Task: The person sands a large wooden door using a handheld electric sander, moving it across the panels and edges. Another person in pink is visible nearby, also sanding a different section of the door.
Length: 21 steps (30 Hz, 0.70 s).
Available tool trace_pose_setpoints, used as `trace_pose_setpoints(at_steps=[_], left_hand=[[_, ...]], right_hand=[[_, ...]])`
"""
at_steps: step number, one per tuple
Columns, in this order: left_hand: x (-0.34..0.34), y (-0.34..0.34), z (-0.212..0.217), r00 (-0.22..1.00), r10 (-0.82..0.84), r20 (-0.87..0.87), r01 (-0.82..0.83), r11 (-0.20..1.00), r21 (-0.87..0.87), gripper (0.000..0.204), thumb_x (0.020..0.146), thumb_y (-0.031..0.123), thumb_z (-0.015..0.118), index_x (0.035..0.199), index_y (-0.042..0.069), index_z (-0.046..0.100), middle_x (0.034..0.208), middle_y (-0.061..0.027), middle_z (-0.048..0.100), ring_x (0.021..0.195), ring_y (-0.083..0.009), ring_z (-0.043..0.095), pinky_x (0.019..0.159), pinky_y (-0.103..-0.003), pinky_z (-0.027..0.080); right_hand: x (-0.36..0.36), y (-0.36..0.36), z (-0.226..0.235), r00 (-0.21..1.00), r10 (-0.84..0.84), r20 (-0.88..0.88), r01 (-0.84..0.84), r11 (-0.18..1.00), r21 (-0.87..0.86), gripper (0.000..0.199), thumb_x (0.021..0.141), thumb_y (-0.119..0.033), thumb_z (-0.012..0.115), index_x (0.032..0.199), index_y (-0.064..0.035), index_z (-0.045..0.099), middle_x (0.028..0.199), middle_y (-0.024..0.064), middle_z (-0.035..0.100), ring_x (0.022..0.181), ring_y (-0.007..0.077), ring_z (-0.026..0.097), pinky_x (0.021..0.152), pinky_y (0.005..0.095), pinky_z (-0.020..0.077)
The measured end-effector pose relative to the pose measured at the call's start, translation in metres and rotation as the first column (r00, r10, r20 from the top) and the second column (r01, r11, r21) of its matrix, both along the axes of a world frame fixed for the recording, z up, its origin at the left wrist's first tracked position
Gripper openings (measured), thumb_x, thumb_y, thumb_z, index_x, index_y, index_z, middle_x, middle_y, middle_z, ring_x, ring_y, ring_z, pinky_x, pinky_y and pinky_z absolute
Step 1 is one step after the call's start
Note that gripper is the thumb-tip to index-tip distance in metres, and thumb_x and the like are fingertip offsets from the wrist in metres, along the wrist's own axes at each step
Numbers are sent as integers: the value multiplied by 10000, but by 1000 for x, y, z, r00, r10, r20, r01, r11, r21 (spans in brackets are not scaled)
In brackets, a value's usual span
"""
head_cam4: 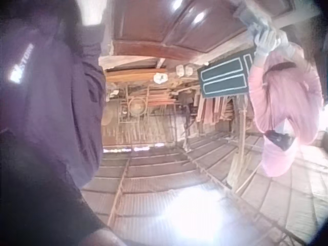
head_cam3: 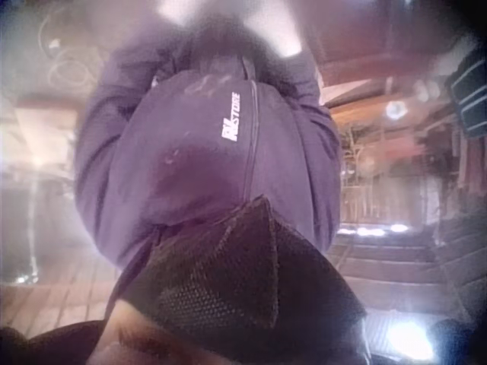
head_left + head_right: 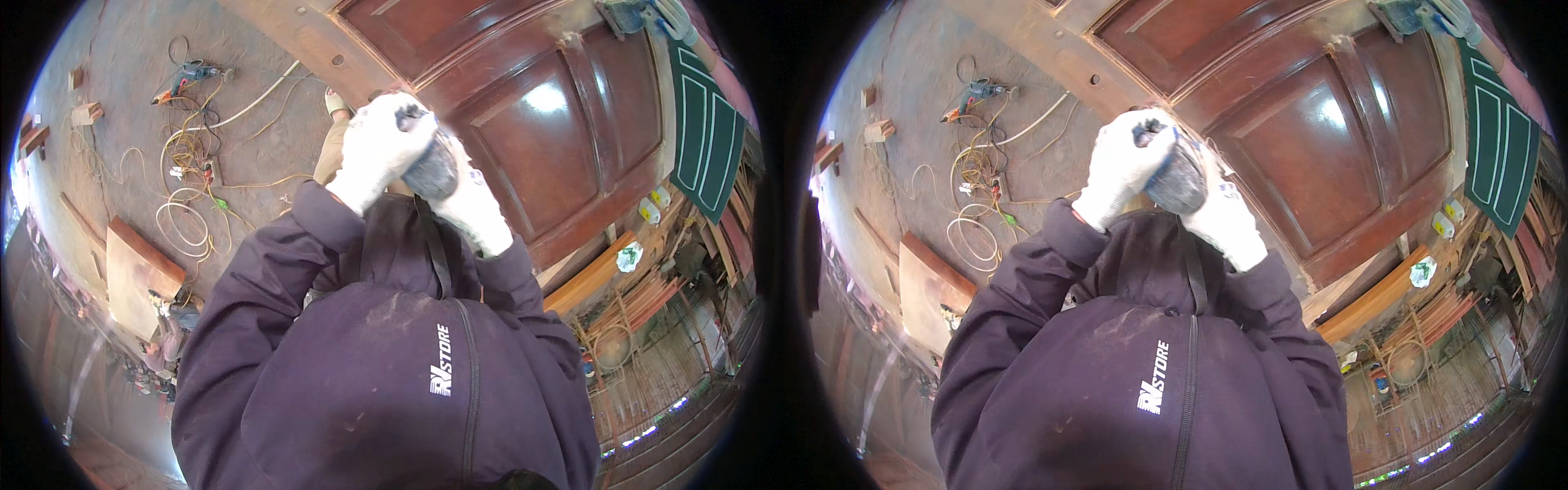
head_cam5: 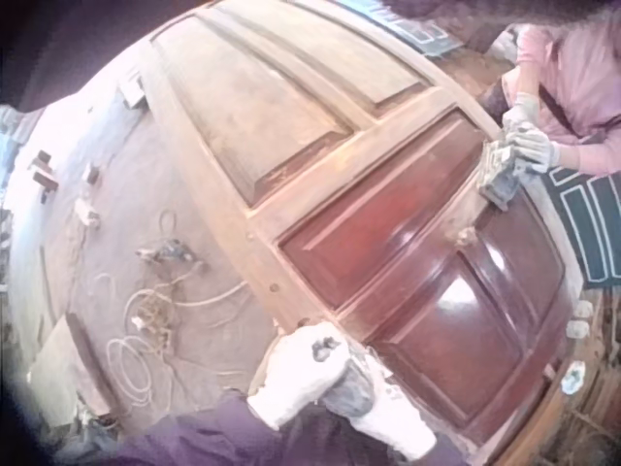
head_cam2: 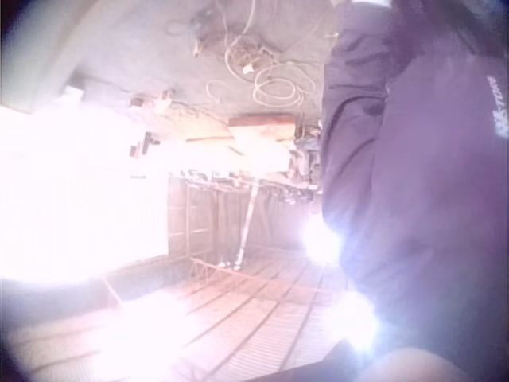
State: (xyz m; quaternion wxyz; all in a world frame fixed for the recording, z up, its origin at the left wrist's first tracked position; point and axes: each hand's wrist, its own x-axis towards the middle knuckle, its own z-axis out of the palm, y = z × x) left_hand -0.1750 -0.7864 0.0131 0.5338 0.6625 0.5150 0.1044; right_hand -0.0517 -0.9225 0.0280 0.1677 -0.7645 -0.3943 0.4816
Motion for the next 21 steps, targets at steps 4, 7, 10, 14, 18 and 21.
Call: trace_pose_setpoints(at_steps=[4,7,10,14,18,21], left_hand=[[-1,-11,3,1000,-31,-3,31,999,-21,203,838,294,721,894,99,718,835,-96,724,785,-246,712,736,-375,554],[11,-46,4,998,-35,46,42,989,-145,235,822,357,731,892,135,700,836,-76,709,824,-270,709,757,-404,556],[21,-65,0,996,-92,14,92,995,-33,237,827,356,718,902,132,701,872,-84,710,837,-286,705,762,-414,555],[17,-23,1,996,-82,21,83,997,-11,209,839,294,701,915,99,715,856,-104,718,799,-276,710,745,-381,556],[-18,59,-3,988,-55,144,57,998,-10,262,872,253,706,1001,28,740,912,-107,743,825,-192,703,782,-323,544],[-55,123,-12,979,18,205,-13,999,-29,232,906,193,694,1010,-8,743,926,-78,742,817,-147,671,782,-284,526]], right_hand=[[-3,-20,-7,1000,16,14,-16,1000,2,907,775,-155,708,1561,-69,265,1254,287,635,1109,443,647,952,492,530],[3,-61,-2,999,-37,13,37,999,-30,910,767,-125,688,1568,-88,258,1292,266,628,1139,430,642,981,475,523],[6,-88,-14,997,-73,36,74,997,-22,926,766,-117,732,1567,-91,270,1333,239,616,1190,394,630,991,452,516],[0,-26,4,995,-93,39,90,994,68,917,781,-188,804,1547,-85,310,1372,234,587,1249,384,594,1025,446,491],[-20,43,-24,998,-9,65,-7,968,252,908,769,-225,794,1528,-55,326,1307,242,623,1201,387,621,996,444,514],[-49,113,-22,994,50,93,-53,998,33,849,794,-226,699,1529,-28,324,1167,257,684,1108,366,673,939,431,542]])
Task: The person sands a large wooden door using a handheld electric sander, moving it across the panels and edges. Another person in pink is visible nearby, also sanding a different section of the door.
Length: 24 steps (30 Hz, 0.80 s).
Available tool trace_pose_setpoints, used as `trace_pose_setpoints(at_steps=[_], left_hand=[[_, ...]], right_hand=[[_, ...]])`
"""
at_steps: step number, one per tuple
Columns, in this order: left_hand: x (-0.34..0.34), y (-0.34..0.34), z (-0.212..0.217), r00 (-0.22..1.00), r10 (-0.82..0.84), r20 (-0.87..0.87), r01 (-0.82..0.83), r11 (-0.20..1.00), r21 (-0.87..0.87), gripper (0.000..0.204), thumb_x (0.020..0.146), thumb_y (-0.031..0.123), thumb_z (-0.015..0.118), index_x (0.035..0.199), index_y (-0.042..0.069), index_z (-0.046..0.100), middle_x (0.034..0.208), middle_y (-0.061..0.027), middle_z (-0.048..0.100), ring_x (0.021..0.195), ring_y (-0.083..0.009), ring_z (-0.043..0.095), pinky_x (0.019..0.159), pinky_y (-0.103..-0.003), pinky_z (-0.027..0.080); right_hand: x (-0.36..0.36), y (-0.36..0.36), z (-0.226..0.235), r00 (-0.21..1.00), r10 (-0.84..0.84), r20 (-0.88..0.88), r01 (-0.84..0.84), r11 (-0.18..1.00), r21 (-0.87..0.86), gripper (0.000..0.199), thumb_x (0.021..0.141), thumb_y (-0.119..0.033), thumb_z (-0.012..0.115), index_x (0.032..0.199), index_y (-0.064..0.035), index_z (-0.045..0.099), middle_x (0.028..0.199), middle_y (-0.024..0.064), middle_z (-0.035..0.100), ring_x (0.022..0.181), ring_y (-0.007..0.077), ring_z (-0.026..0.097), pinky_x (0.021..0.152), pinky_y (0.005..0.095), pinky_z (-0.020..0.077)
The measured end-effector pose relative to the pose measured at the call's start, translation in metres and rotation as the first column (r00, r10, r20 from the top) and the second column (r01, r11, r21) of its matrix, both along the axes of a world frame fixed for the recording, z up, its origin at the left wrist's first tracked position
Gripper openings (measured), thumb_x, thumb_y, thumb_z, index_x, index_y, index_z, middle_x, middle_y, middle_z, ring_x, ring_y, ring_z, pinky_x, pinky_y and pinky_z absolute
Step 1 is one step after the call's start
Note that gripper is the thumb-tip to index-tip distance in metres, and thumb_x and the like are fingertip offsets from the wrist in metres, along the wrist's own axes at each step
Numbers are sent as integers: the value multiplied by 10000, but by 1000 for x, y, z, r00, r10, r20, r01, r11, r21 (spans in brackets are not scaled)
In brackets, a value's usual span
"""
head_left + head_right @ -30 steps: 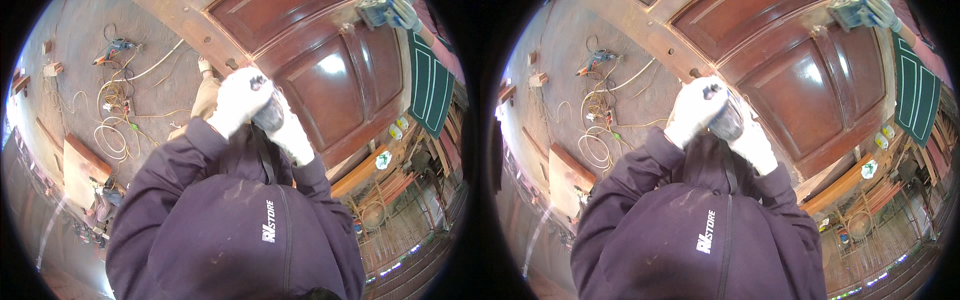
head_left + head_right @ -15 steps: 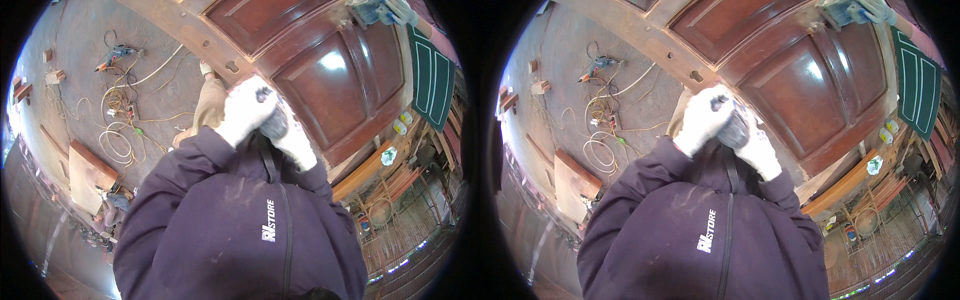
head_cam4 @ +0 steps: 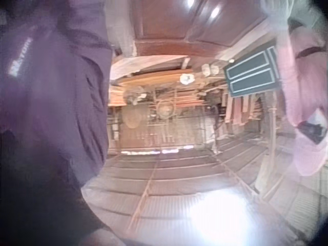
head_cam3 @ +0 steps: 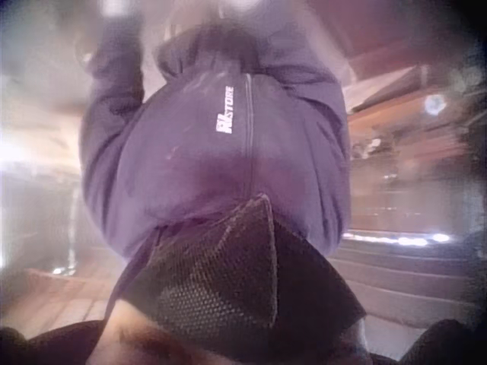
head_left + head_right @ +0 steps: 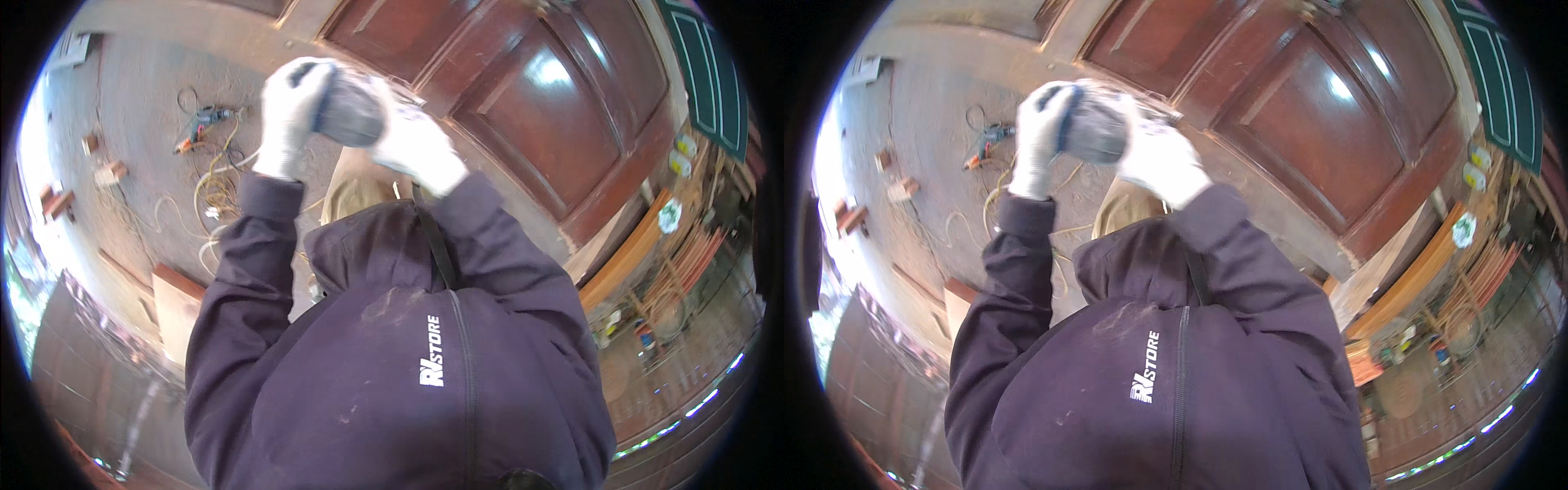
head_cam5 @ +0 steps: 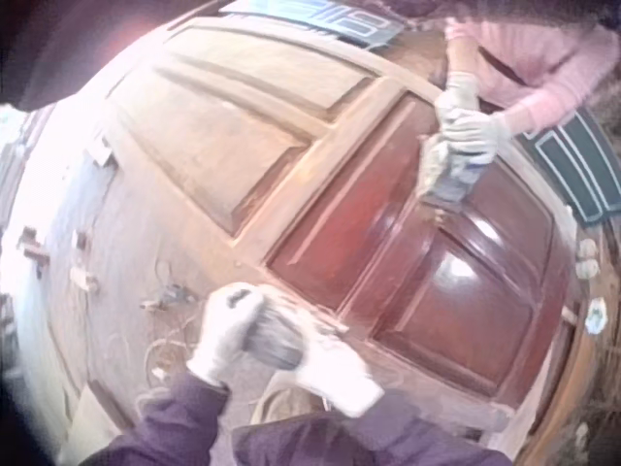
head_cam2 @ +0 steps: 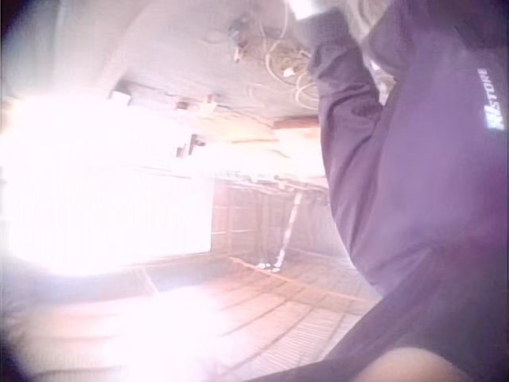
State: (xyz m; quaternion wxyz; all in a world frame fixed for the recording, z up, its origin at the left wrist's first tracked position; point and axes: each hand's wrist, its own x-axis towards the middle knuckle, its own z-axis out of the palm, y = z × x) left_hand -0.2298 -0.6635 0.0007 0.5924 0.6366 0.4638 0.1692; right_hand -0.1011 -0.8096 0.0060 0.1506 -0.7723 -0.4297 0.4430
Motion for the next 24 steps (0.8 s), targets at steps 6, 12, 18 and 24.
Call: trace_pose_setpoints(at_steps=[6,12,18,24], left_hand=[[-58,69,-26,989,41,141,-36,998,-43,227,939,159,667,1067,-19,725,1012,-83,730,903,-154,662,848,-285,511],[8,-31,4,990,-116,-84,123,988,88,236,949,171,628,1025,-30,725,956,-80,731,886,-153,663,843,-291,512],[87,-192,25,980,-155,-129,171,977,130,346,891,348,629,986,37,748,954,-181,739,902,-323,718,833,-407,545],[133,-337,22,965,-185,-183,199,978,61,276,890,346,624,945,100,736,941,-145,722,936,-346,692,841,-454,538]], right_hand=[[-38,47,16,996,94,-8,-93,993,69,888,812,-275,705,1542,-33,260,1087,249,698,979,376,707,843,481,564],[-14,-59,14,996,-54,68,41,983,180,772,808,-212,716,1451,-27,331,1005,202,714,946,360,710,808,475,565],[30,-220,23,952,-234,198,184,953,241,958,774,-436,772,1544,-79,327,1219,229,668,1102,359,669,937,440,534],[56,-333,46,893,-256,370,136,937,321,985,716,-459,854,1454,9,399,1394,247,482,1284,424,481,1074,504,415]])
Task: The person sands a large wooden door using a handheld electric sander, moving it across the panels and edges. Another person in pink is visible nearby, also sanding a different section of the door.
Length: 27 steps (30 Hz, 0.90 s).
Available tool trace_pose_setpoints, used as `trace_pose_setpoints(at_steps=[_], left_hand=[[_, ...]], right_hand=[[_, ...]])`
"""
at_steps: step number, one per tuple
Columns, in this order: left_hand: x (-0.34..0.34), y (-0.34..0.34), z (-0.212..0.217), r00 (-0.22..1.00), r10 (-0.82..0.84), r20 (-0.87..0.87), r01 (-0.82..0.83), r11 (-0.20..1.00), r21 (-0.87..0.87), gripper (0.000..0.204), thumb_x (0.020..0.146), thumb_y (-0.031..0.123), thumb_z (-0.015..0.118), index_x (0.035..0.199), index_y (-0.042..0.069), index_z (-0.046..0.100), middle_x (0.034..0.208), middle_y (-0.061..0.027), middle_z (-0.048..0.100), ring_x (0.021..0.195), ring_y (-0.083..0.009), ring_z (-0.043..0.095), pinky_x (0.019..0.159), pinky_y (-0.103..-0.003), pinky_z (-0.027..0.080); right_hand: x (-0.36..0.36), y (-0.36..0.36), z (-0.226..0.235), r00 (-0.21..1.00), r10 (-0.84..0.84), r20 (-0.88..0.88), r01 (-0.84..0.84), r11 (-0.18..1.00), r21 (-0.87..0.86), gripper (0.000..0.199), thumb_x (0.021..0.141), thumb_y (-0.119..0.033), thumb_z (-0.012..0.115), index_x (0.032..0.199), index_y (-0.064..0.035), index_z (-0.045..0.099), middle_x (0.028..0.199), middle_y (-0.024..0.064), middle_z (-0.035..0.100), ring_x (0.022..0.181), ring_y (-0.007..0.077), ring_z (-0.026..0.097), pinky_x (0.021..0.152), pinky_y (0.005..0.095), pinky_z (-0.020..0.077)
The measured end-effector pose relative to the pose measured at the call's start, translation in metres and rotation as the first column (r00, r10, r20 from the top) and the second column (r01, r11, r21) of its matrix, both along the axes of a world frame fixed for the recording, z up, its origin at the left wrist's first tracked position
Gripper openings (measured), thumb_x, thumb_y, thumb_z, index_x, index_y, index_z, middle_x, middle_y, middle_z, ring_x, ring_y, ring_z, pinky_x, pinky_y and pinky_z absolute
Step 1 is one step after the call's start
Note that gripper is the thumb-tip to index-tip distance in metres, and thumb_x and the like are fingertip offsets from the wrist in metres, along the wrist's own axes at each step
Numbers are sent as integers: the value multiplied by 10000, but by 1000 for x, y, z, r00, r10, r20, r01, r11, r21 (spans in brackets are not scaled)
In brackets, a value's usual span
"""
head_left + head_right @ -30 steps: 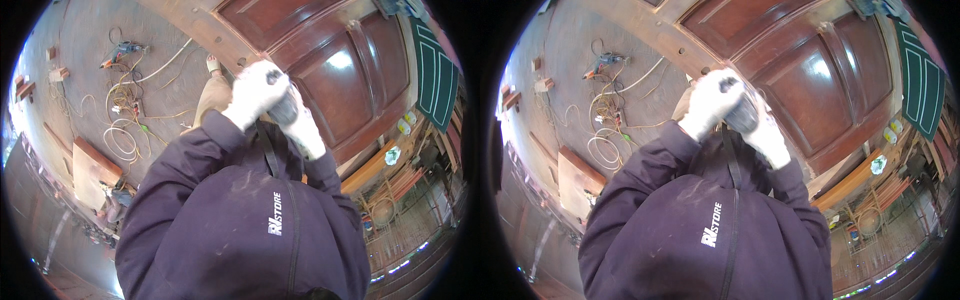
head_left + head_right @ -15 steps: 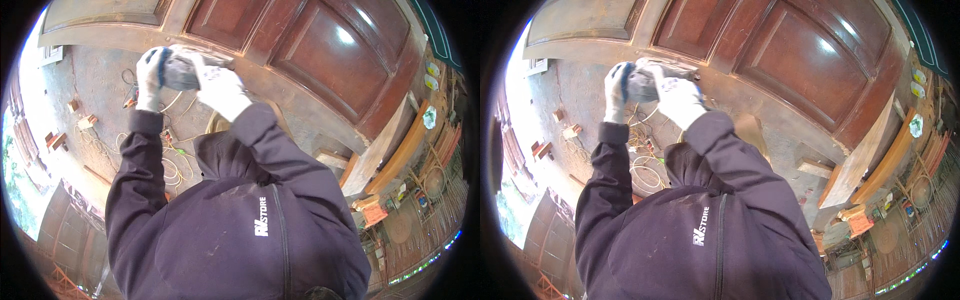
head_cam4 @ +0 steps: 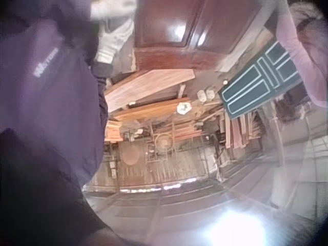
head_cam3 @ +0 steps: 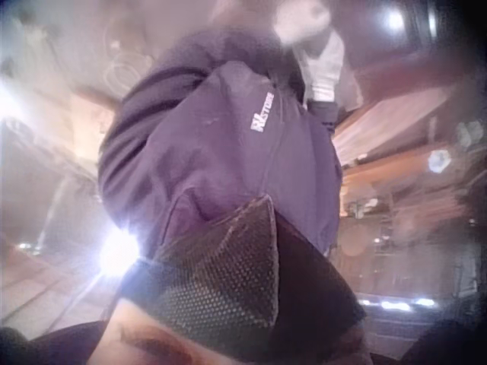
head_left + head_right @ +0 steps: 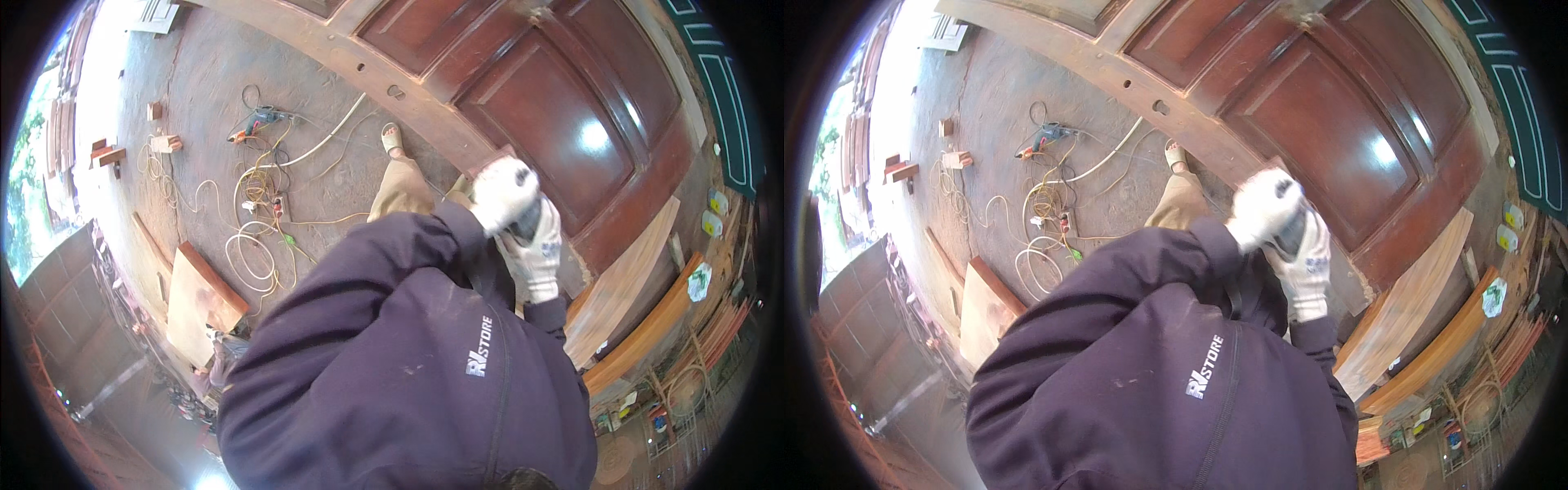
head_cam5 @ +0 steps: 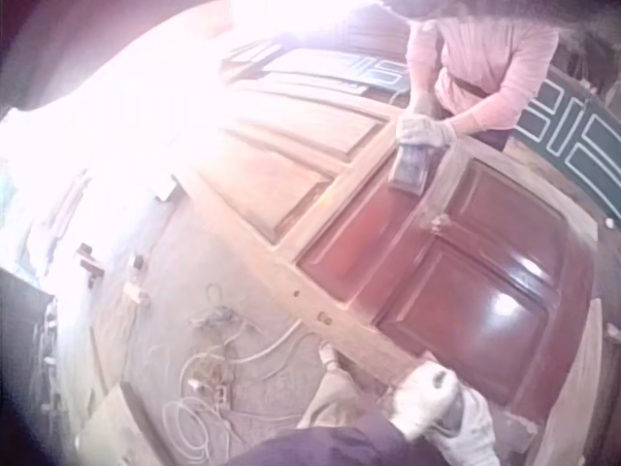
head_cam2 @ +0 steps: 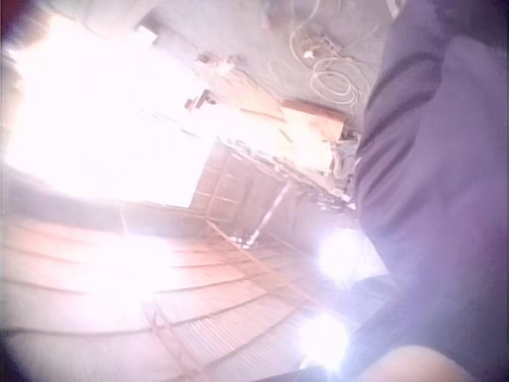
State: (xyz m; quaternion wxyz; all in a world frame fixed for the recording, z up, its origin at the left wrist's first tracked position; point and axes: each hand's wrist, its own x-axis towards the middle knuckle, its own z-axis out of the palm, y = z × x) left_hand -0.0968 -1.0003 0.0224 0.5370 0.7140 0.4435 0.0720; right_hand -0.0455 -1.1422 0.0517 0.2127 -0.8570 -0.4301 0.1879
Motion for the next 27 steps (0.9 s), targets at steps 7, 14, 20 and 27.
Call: trace_pose_setpoints(at_steps=[7,14,20,27], left_hand=[[12,-32,9,1000,-25,-7,24,984,-176,279,917,363,589,973,124,722,933,-154,712,944,-355,684,865,-469,526],[-45,160,1,996,85,-11,-84,996,23,261,948,274,573,996,58,711,977,-186,719,964,-371,685,862,-442,531],[-110,323,-7,956,276,97,-280,960,22,284,941,276,577,960,32,721,944,-219,705,907,-372,701,819,-413,539],[-189,504,-60,919,280,277,-239,955,-175,254,965,239,578,982,30,722,930,-49,719,825,-159,653,746,-326,526]], right_hand=[[22,-3,-8,991,77,108,-76,997,-14,854,694,-262,824,1418,-2,454,1313,206,579,1219,399,560,1029,482,450],[-20,198,-20,964,177,198,-200,974,107,737,680,-245,815,1326,-22,540,1208,184,640,1108,370,627,957,463,505],[-79,370,-26,955,245,167,-275,942,194,799,636,-327,850,1307,-24,540,1197,154,624,1100,314,617,958,424,500],[-129,533,-28,946,289,146,-313,932,183,393,727,-208,763,1045,-55,590,980,139,688,918,279,695,799,397,564]])
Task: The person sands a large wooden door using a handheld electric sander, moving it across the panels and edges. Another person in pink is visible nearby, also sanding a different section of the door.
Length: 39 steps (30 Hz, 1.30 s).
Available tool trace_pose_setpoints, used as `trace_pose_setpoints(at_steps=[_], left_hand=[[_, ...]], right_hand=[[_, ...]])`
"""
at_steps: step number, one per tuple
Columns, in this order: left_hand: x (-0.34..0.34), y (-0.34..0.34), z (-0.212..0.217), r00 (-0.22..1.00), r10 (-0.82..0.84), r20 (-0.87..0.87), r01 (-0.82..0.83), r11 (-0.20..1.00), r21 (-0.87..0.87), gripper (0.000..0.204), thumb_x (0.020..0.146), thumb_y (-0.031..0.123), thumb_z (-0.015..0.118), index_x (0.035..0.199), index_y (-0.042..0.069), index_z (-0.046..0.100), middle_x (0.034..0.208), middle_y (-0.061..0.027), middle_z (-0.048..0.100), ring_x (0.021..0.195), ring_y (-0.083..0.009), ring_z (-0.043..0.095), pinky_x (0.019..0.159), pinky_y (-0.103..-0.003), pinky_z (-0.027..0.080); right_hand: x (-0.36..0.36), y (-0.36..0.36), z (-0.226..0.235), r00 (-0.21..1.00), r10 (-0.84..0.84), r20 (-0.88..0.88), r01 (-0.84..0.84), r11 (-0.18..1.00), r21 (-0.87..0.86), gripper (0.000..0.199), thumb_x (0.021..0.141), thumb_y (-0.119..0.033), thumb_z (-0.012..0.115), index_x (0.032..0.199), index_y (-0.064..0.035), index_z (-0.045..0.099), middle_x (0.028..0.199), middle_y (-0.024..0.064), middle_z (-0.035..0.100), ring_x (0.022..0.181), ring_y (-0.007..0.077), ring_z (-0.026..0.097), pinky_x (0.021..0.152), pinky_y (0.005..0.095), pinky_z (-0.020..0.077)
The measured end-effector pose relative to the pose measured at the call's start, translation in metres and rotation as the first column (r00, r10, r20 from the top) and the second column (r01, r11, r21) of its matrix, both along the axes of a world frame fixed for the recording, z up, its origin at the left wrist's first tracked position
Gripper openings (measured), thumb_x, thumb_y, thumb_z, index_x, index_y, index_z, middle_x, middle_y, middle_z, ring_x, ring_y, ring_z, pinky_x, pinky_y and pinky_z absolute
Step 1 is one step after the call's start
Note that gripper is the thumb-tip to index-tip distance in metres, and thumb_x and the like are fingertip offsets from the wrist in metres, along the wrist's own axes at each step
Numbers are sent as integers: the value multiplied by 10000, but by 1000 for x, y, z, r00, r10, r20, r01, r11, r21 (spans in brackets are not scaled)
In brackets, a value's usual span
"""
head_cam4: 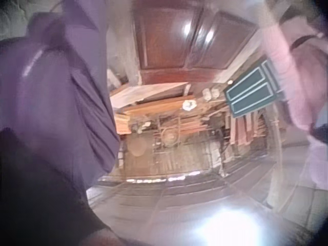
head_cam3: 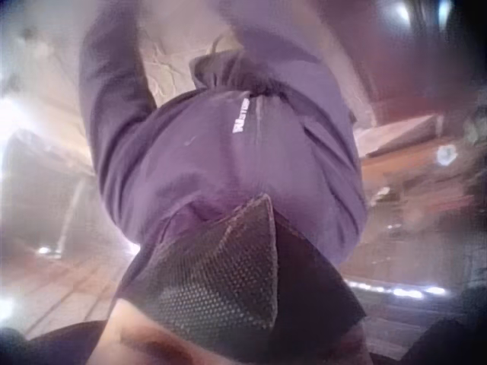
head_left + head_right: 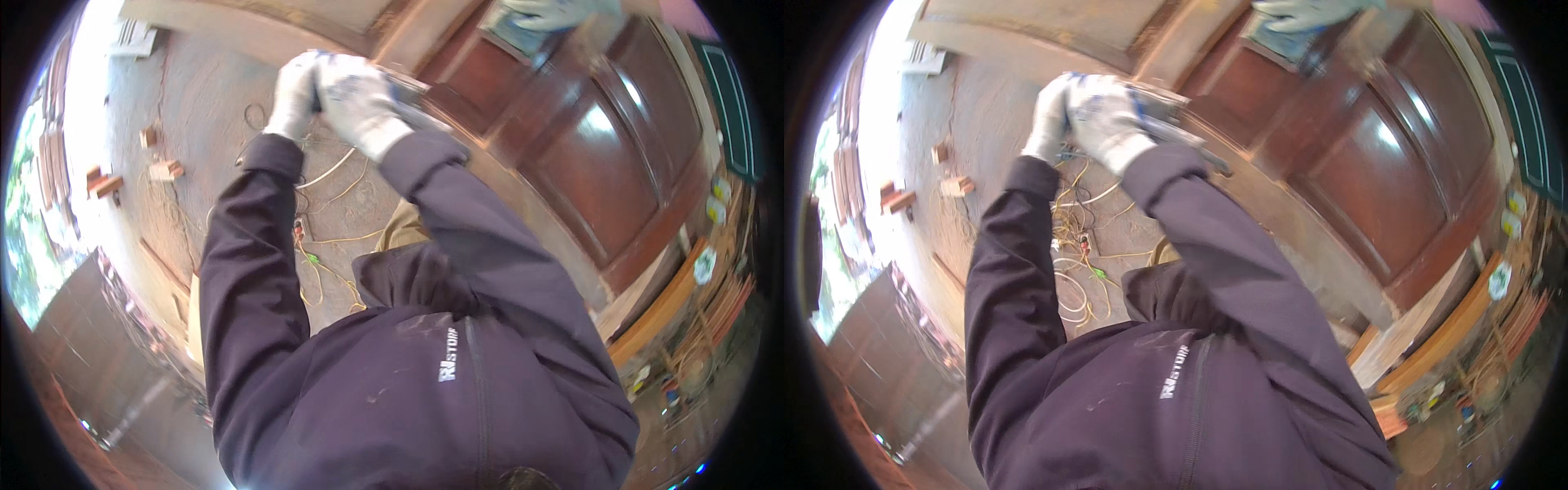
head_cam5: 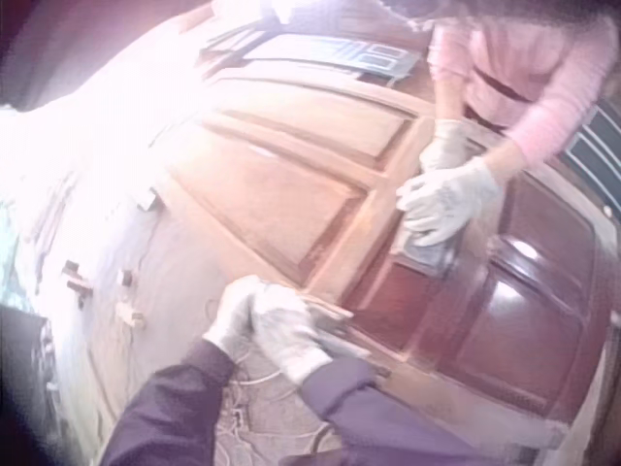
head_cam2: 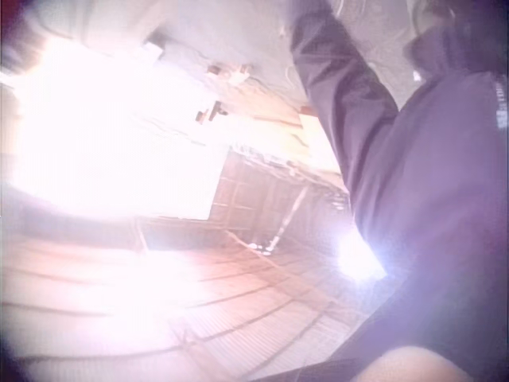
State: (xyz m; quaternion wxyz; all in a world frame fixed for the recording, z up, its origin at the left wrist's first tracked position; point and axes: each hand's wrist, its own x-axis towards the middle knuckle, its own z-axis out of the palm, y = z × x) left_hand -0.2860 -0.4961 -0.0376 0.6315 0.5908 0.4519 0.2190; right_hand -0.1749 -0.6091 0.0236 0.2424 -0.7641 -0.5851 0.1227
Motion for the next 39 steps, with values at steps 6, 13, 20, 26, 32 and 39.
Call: trace_pose_setpoints(at_steps=[6,13,20,26,32,39], left_hand=[[-7,-19,0,993,-87,-84,57,950,-306,301,1027,309,556,1012,49,707,927,-38,707,779,-141,634,723,-312,517],[71,-211,-29,924,-354,-145,334,932,-143,227,1000,247,588,1055,43,671,991,-43,678,887,-144,630,807,-323,523],[171,-465,45,906,-328,-267,336,942,-14,374,1002,279,547,1148,-40,673,1090,-203,723,1020,-279,688,914,-378,516],[249,-613,44,820,-490,-296,527,849,52,325,963,320,548,1009,34,696,1026,-213,705,999,-429,654,895,-482,500],[276,-624,58,775,-560,-293,575,817,-41,380,953,365,556,1025,22,704,1052,-248,694,1034,-441,644,922,-492,495],[199,-440,20,935,-327,-134,337,939,62,373,973,289,593,1148,-29,676,1074,-171,713,999,-236,657,908,-364,507]], right_hand=[[-4,-51,3,999,9,48,-4,996,-93,545,760,-341,732,1194,-47,582,1006,94,659,940,263,654,814,416,529],[52,-262,0,987,-149,67,154,985,-79,681,773,-332,718,1331,9,527,1187,154,603,1094,301,584,891,435,474],[113,-480,16,946,-323,-12,315,929,-195,799,725,-441,788,1359,-36,518,1359,170,562,1235,323,559,1071,457,430],[163,-623,24,858,-512,35,512,848,-139,747,673,-350,850,1295,-62,554,1231,148,634,1164,334,603,990,460,479],[183,-639,22,848,-526,64,529,834,-159,738,677,-343,851,1287,-51,556,1213,152,641,1145,342,611,972,460,492],[150,-456,15,942,-333,-36,335,940,63,522,731,-384,782,1095,-66,585,1037,104,638,985,283,637,870,439,514]])
